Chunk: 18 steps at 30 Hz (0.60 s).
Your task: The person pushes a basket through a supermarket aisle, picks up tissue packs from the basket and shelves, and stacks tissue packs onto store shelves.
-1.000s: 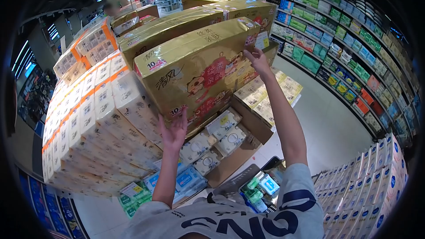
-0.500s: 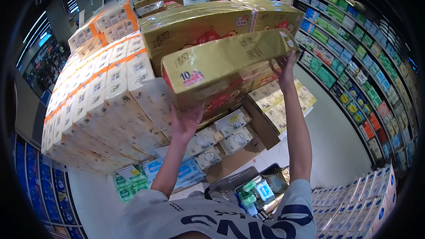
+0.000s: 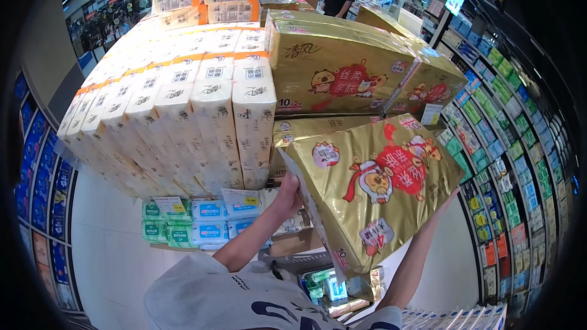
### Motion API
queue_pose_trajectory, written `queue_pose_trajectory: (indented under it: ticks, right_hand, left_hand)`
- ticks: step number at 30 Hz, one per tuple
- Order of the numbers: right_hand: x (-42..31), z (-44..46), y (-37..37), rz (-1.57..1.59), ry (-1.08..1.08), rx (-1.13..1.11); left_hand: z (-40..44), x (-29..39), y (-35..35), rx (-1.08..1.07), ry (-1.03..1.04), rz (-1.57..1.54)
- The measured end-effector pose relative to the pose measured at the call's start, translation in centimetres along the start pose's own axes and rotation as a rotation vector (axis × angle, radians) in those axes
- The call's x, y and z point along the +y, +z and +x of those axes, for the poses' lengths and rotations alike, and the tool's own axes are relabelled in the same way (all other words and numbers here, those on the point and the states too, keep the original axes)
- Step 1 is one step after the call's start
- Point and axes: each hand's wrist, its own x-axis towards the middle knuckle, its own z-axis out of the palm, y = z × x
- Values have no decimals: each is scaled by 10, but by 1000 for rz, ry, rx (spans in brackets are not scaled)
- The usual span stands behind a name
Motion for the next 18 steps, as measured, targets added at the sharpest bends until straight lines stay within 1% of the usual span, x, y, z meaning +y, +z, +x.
queue_pose_trajectory:
  ticks: [2, 4, 6, 7, 9, 13, 15, 16, 18]
  right_hand:
    - [-6, -17, -12, -34, -4, 27]
    - [-10, -31, -21, -64, -5, 47]
    - [-13, -43, -27, -91, -12, 65]
    - [-14, -49, -29, -103, -11, 72]
    - [-16, -58, -32, -120, -16, 83]
    - [-20, -73, -34, -182, -39, 102]
    - [-21, -82, -34, -241, -52, 113]
    - [-21, -89, -33, -282, -39, 108]
    - [-22, -105, -38, -261, 40, 42]
  left_hand:
    - [-5, 0, 3, -32, 29, 101]
    - [-14, 1, 9, -4, 16, 119]
    - [-22, 6, 18, -105, 80, 176]
    - [-24, 10, 25, -106, 81, 177]
    - [-26, 19, 38, -217, 214, 183]
    - [-35, 26, 44, -272, 209, 164]
    - [-38, 28, 42, -313, 272, 225]
    - [-38, 27, 39, -340, 250, 217]
    - [-37, 20, 32, -282, 296, 180]
